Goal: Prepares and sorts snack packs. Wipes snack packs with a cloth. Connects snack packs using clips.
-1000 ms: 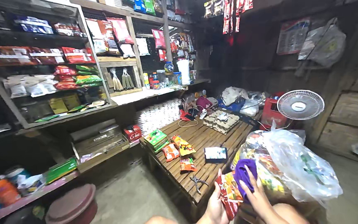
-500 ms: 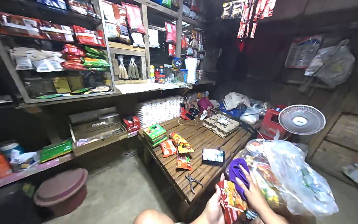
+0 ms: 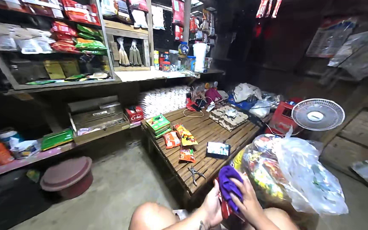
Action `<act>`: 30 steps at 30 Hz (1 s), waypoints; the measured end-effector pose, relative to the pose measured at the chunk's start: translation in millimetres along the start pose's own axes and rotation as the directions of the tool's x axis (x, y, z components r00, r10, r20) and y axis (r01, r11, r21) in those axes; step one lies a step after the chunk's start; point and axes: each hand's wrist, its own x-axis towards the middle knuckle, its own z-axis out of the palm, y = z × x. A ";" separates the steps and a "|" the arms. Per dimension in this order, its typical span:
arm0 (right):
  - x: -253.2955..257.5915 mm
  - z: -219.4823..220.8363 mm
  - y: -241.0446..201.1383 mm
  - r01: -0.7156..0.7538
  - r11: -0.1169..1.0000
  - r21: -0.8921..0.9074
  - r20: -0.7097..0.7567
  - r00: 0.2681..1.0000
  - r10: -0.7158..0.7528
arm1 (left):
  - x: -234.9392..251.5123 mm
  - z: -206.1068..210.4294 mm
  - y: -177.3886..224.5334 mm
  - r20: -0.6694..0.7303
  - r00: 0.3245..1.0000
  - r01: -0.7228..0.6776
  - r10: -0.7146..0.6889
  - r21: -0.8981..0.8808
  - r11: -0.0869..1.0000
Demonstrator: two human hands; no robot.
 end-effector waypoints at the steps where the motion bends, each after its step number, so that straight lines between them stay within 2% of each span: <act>1: 5.0 -2.0 5.4 -0.091 0.996 0.015 -0.021 0.996 0.091 | 1.1 -1.7 -2.0 0.010 1.000 0.008 -0.008 -0.008 1.000; 4: 12.5 -7.8 17.0 -0.333 0.939 0.086 -0.027 0.942 0.336 | 3.2 -6.0 -2.9 0.078 0.997 -0.003 0.006 -0.043 0.999; 6: 3.9 -6.8 19.4 -0.318 0.941 0.113 -0.060 0.943 0.326 | 3.9 -7.3 -1.8 0.104 0.994 -0.021 0.028 -0.074 0.997; 9: -18.3 2.4 24.4 -0.089 0.987 0.137 -0.159 0.981 0.110 | 6.1 -10.0 2.1 0.062 0.996 -0.059 0.066 -0.105 0.993; 11: -29.1 8.2 21.4 0.066 0.985 0.157 -0.115 0.992 -0.049 | 7.4 -9.9 5.1 -0.003 0.998 -0.070 0.070 -0.070 0.995; 13: -26.3 11.5 13.9 0.245 0.962 0.117 -0.037 0.969 -0.242 | 6.4 -9.4 6.4 -0.064 0.997 -0.035 0.035 0.004 0.999; 15: -14.4 8.9 8.1 0.312 0.949 0.049 0.023 0.949 -0.314 | 4.2 -7.0 3.0 -0.085 0.996 0.024 -0.025 -0.007 1.000; 17: -0.9 4.1 9.9 0.230 0.972 0.049 0.032 0.972 -0.232 | 3.1 -3.0 -2.1 -0.100 0.994 0.034 -0.035 -0.007 0.999; 20: 13.7 -5.5 20.3 -0.057 0.994 0.098 0.001 0.998 0.057 | 5.9 -7.2 -5.0 0.065 0.998 0.001 0.004 -0.071 0.997; 22: 17.9 -11.6 27.0 -0.264 0.956 0.125 0.018 0.964 0.264 | 8.8 -10.9 -1.7 0.133 0.990 -0.036 0.048 -0.093 0.995; 24: 11.3 -14.8 27.8 -0.325 0.928 0.183 -0.029 0.942 0.335 | 10.3 -9.3 2.8 0.120 0.989 -0.066 0.081 -0.125 0.990; 27: -14.1 -9.4 14.7 -0.159 0.958 0.238 -0.110 0.976 0.189 | 8.3 -0.4 8.0 0.038 0.993 -0.109 0.116 -0.140 0.984; 30: -26.3 -6.3 -6.2 0.131 0.967 0.217 -0.016 0.991 -0.131 | 6.5 3.2 12.4 -0.010 0.990 -0.141 0.140 -0.043 0.989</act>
